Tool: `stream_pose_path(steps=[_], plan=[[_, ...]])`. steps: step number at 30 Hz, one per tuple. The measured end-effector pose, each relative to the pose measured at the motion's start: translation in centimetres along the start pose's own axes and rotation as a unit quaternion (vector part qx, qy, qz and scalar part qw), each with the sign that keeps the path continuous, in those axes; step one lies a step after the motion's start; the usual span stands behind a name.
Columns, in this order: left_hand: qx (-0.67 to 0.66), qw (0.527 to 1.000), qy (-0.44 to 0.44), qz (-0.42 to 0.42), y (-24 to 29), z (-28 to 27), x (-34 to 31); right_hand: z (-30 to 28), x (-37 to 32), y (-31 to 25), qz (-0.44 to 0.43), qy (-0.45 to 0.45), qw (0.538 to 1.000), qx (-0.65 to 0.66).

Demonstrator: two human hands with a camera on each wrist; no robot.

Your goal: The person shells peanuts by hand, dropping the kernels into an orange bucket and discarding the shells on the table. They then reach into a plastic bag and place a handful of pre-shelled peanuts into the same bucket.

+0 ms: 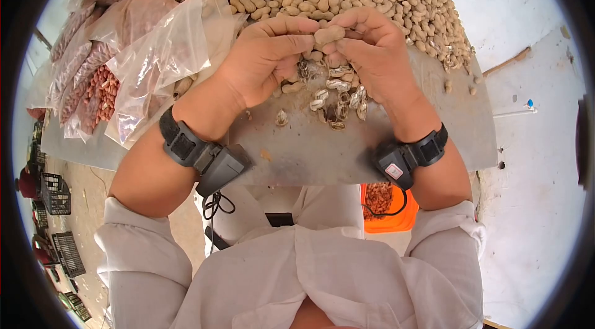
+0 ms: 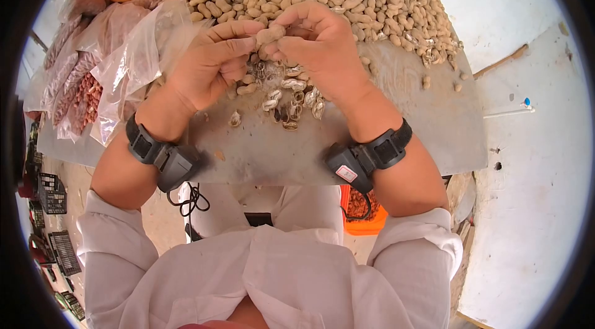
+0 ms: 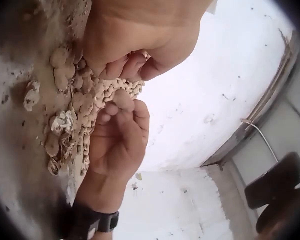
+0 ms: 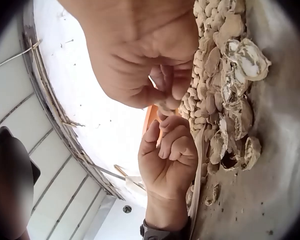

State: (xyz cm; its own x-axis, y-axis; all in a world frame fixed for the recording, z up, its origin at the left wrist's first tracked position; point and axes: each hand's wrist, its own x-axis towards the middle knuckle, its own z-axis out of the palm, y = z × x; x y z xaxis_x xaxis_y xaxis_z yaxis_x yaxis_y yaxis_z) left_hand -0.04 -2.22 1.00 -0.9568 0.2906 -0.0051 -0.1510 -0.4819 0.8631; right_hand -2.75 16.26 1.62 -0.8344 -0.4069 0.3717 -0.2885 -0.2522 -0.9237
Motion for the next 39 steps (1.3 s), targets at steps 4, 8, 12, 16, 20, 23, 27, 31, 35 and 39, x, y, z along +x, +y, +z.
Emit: stream_pose_path(steps=[4, 8, 12, 16, 20, 23, 27, 31, 35, 39], plan=[[0.053, 0.997, -0.032, 0.034, 0.0, 0.1, 0.0, 0.2, 0.0, 0.3, 0.002, 0.02, 0.999, 0.05], [0.128, 0.985, -0.008, 0.112, -0.7, 0.5, 0.1, 0.2, 0.1, 0.9, 0.003, 0.008, 1.0, 0.022], [0.217, 0.957, -0.002, 0.19, -0.7, 0.5, 0.0, 0.4, -0.1, 0.8, 0.031, -0.004, 0.999, 0.013], [0.294, 0.926, 0.013, 0.237, -1.1, 0.2, 0.1, 0.9, -0.4, 0.3, 0.053, -0.025, 0.996, -0.07], [0.336, 0.907, 0.022, 0.253, -1.0, 0.3, 0.1, 1.1, -0.5, -0.4, 0.043, -0.052, 0.983, -0.171], [0.317, 0.913, 0.016, 0.255, -1.2, 0.1, 0.2, 1.3, -0.7, -0.6, 0.028, -0.049, 0.966, -0.254], [0.34, 0.907, 0.03, 0.246, -1.1, 0.3, 0.0, 1.9, -0.9, -0.4, -0.061, -0.026, 0.932, -0.356], [0.31, 0.922, 0.045, 0.23, -1.7, 0.5, 0.2, 2.2, -1.0, -0.2, -0.098, -0.005, 0.894, -0.437], [0.294, 0.928, 0.064, 0.219, -2.5, 0.1, 0.5, 2.5, -1.0, -0.1, -0.109, 0.012, 0.877, -0.467], [0.264, 0.942, 0.057, 0.201, -2.2, 0.5, 0.2, 2.4, -1.1, 0.1, -0.083, 0.023, 0.91, -0.406]])
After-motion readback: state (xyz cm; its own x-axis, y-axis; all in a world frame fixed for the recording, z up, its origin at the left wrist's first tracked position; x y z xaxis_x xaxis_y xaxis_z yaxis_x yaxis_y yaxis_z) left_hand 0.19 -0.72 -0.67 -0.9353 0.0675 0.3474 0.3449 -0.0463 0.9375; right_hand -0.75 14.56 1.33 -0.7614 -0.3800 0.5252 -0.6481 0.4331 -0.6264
